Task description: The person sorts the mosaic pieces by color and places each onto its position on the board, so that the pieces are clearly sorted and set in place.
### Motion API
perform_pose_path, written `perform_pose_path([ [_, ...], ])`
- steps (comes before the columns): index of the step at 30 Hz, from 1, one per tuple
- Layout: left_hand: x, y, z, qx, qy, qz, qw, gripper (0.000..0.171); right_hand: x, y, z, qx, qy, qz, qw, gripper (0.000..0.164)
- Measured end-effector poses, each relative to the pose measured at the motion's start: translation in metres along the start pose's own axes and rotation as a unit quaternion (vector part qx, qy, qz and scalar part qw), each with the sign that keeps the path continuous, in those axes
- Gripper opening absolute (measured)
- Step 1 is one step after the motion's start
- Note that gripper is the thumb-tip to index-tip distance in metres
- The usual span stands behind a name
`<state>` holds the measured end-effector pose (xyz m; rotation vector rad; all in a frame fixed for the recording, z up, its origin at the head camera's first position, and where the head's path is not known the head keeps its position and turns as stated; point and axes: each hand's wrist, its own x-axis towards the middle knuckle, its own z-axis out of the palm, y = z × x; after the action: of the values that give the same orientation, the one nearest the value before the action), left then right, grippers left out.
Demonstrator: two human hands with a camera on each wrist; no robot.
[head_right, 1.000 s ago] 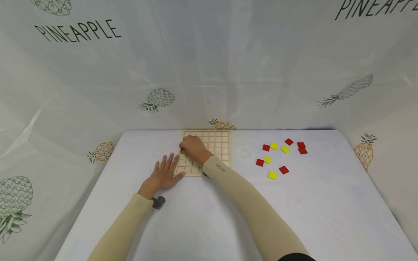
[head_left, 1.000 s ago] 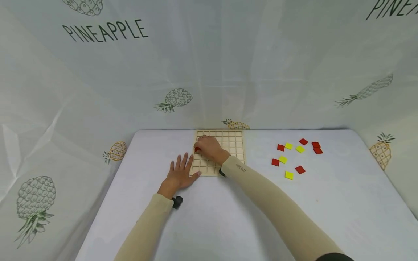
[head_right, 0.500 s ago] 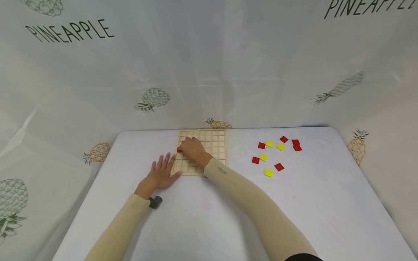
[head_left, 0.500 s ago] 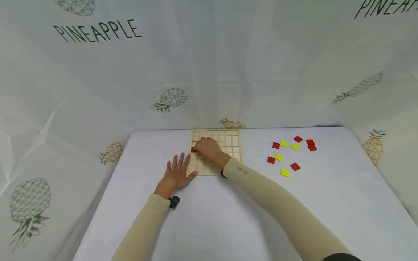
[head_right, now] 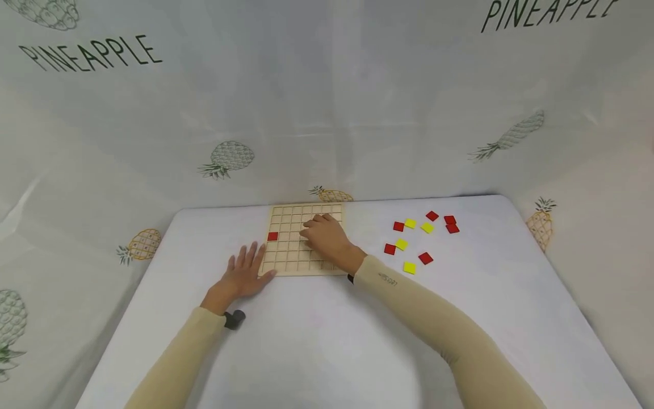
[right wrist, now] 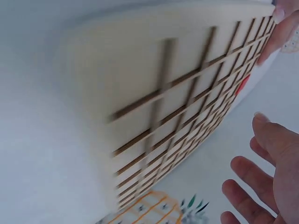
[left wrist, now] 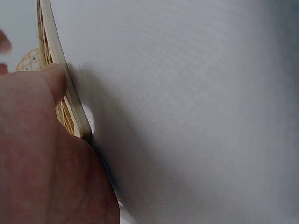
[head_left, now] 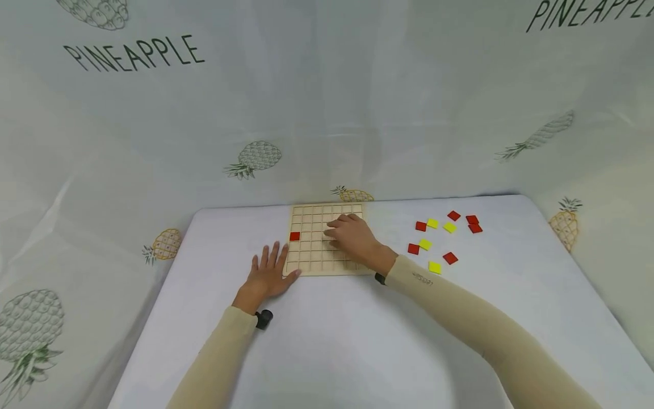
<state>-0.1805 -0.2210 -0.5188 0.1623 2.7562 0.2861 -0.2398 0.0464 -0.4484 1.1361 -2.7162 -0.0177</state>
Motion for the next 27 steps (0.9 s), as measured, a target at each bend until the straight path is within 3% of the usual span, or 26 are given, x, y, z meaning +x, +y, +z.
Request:
perform_pose_path([
  [9, -0.004, -0.004, 0.0, -0.009, 0.001, 0.006, 0.9999, 0.092, -0.054, 0.032, 0.001, -0.006, 0.026, 0.018, 0.999, 0.035],
  [18, -0.005, 0.001, -0.004, -0.012, 0.0, 0.011, 0.9999, 0.091, -0.102, 0.063, 0.003, 0.007, -0.001, 0.063, 0.998, 0.038],
  [27, -0.008, 0.004, -0.006, -0.013, -0.001, 0.006, 0.9999, 0.09, -0.131, 0.081, 0.008, 0.009, -0.019, 0.093, 0.995, 0.04],
])
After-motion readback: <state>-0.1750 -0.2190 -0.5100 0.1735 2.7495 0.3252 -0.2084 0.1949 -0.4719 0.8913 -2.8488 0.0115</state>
